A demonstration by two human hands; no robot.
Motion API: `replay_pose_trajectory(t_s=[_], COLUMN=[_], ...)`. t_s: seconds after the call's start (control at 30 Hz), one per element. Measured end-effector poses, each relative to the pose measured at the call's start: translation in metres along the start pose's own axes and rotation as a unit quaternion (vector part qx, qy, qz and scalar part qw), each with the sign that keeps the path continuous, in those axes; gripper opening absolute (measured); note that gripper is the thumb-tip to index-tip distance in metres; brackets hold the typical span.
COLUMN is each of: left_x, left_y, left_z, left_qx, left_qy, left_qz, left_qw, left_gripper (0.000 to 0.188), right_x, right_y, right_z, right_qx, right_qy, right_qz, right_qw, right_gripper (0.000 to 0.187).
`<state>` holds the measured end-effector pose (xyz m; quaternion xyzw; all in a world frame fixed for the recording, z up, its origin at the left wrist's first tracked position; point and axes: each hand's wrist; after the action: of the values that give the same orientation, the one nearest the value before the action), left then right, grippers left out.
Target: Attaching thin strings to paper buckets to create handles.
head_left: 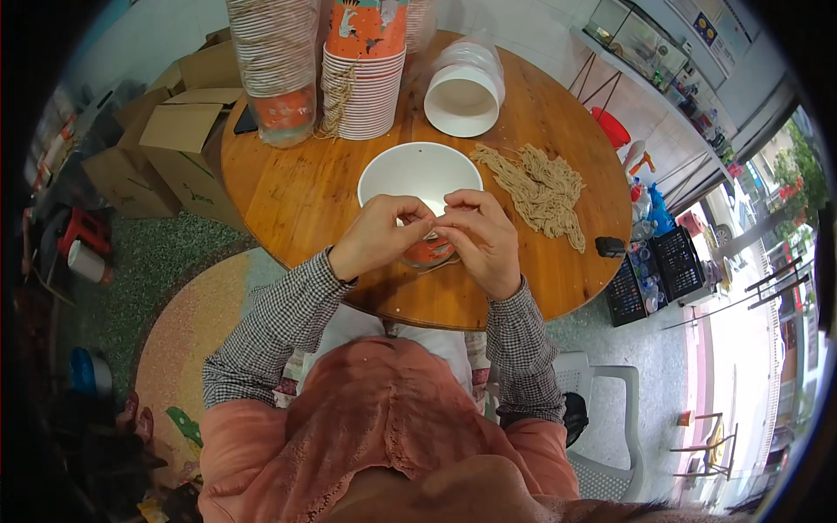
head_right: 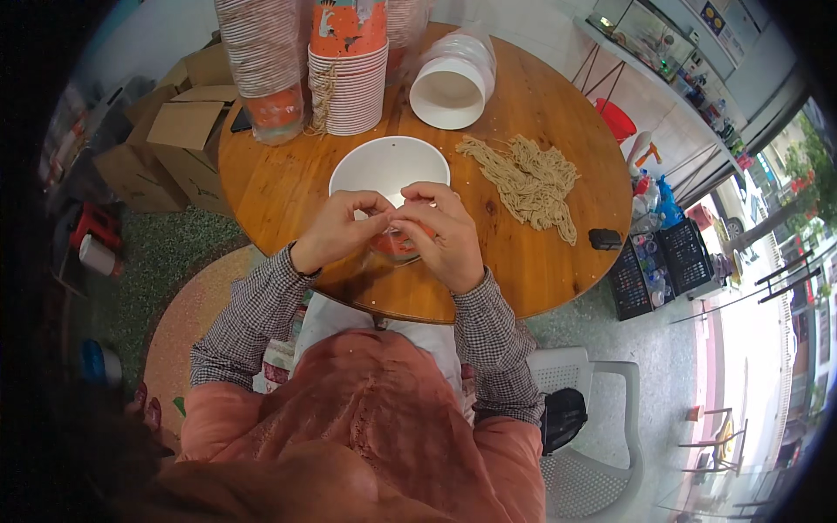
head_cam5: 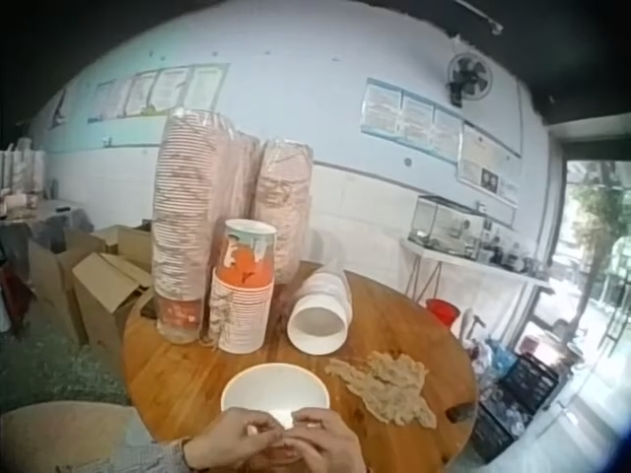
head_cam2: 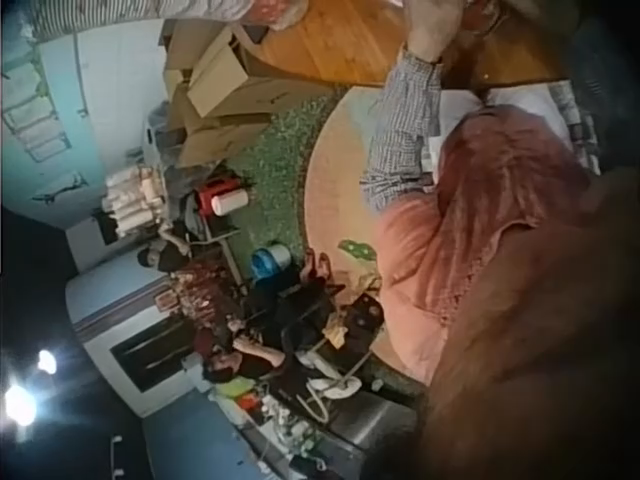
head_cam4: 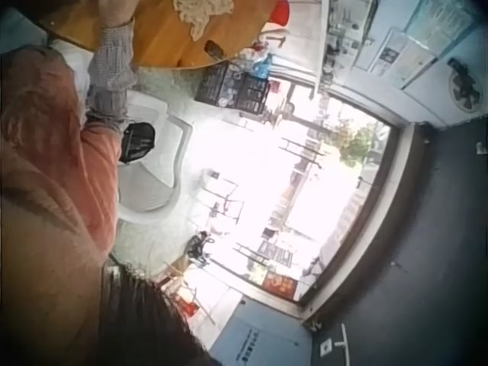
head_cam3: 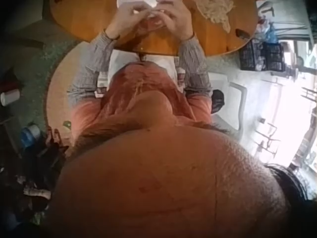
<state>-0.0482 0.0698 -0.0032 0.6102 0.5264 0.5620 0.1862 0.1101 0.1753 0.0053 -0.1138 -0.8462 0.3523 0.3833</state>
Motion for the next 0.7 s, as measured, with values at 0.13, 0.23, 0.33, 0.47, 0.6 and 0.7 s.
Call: replay_pose_trajectory(t_s=[0.13,0.23,0.33,0.47,0.6,0.7], left_x=[0.000,0.000,0.002,0.000,0.001,0.002], left_y=[0.001,0.002,0.007,0.002,0.003,0.005], left_z=[0.003,0.005,0.008,0.007,0.010,0.011], left_qx=[-0.049,-0.058,-0.072,-0.053,-0.086,-0.067], left_qy=[-0.045,-0.047,-0.060,-0.054,-0.051,-0.060], left_qz=[0.003,0.011,-0.037,-0.005,-0.012,-0.009], left_qw=[0.998,0.997,0.995,0.997,0.995,0.996], left_gripper=[0.017,0.018,0.019,0.018,0.018,0.018], right_x=[0.005,0.003,-0.004,-0.015,-0.020,-0.022], right_y=[0.011,0.020,0.026,0.023,0.029,0.034], right_z=[-0.001,-0.001,-0.002,-0.012,-0.013,-0.012], right_qx=[0.014,0.001,0.183,0.090,0.034,0.006], right_qy=[0.004,0.004,0.060,0.000,-0.001,0.006], right_qz=[0.018,0.036,0.096,0.039,0.034,0.025], right_qw=[1.000,0.999,0.976,0.995,0.999,1.000], right_gripper=[0.014,0.016,0.023,0.023,0.021,0.020])
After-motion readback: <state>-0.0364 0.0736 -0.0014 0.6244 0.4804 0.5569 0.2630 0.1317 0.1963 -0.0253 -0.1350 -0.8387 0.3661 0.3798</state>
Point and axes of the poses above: each hand's wrist, its own x-axis towards the middle knuckle, its own z-axis out of the palm, y = z × x, and after that the axes turned 10 degrees about z, right-handed
